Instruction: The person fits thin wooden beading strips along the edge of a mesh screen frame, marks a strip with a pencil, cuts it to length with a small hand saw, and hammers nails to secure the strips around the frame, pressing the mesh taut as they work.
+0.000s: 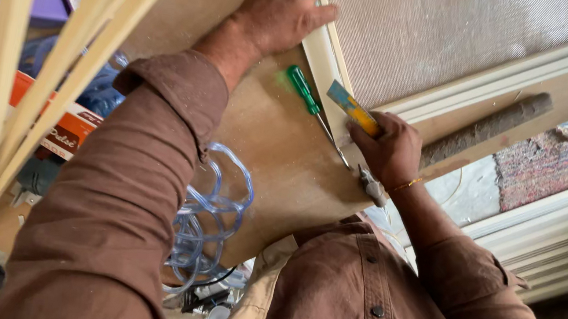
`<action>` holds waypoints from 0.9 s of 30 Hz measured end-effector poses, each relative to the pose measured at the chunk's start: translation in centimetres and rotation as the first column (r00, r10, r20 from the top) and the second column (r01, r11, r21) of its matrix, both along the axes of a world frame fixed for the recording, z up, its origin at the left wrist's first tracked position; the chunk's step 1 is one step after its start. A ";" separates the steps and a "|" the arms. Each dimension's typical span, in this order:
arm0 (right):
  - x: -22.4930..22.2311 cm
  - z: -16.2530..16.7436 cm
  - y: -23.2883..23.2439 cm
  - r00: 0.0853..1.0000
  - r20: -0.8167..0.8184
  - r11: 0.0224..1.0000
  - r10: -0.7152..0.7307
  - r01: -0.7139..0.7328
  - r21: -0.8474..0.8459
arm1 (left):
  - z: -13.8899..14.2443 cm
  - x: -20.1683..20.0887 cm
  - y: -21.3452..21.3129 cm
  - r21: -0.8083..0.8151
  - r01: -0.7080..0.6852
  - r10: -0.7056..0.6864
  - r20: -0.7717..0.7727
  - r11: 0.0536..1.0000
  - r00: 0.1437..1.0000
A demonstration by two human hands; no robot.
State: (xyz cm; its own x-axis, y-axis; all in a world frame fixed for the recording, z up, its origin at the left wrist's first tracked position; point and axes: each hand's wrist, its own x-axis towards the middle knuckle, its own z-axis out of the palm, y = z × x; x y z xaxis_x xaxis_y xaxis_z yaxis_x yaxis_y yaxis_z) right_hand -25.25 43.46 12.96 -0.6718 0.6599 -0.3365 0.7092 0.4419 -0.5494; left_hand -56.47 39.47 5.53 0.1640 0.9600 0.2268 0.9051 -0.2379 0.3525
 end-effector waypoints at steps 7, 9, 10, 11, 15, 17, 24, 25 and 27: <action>0.0 -0.6 -0.4 0.999 0.015 0.999 -0.032 0.032 -0.013 | -0.2 0.0 -0.9 0.123 -0.053 0.048 0.047 0.991 0.998; -0.1 -0.7 -0.4 0.999 0.035 0.999 -0.034 0.034 -0.014 | -0.2 -0.1 -0.9 0.174 -0.037 0.034 0.018 0.984 0.999; -0.1 -0.8 -0.4 0.998 0.049 0.999 -0.031 0.031 -0.009 | -0.2 -0.1 -0.9 0.144 -0.059 0.054 0.040 0.988 0.998; -0.2 -0.8 -0.4 0.997 0.065 1.000 -0.029 0.029 -0.005 | -0.2 -0.1 -0.8 0.112 -0.079 0.072 0.063 0.991 0.995; -0.1 -1.0 -0.4 0.999 0.041 1.000 -0.013 0.012 0.010 | -0.1 -0.3 -0.6 0.122 -0.085 0.075 0.080 0.989 0.994; -0.1 -1.2 -0.3 0.999 0.035 1.000 0.013 -0.013 0.023 | -0.1 -0.4 -0.7 0.159 -0.063 0.049 0.089 0.985 0.995; 0.3 -1.8 -0.3 0.999 0.018 0.999 -0.033 0.034 -0.027 | -0.5 -0.2 -0.8 0.174 -0.077 0.075 0.015 0.982 0.997; 0.3 -1.8 -0.4 0.999 0.033 0.998 -0.041 0.042 -0.036 | -0.5 -0.2 -0.7 0.173 -0.075 0.077 -0.008 0.982 0.997; 0.3 -1.9 -0.4 0.997 0.064 0.998 -0.047 0.050 -0.046 | -0.5 -0.2 -0.6 0.170 -0.071 0.081 -0.052 0.983 0.995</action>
State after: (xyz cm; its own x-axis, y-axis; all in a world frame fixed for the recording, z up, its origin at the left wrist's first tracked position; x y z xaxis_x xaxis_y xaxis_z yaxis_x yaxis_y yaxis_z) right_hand -24.93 43.05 11.06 -0.6163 0.6733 -0.4085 0.7626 0.3808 -0.5229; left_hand -56.63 38.84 5.06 0.1097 0.9193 0.3779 0.9406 -0.2190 0.2596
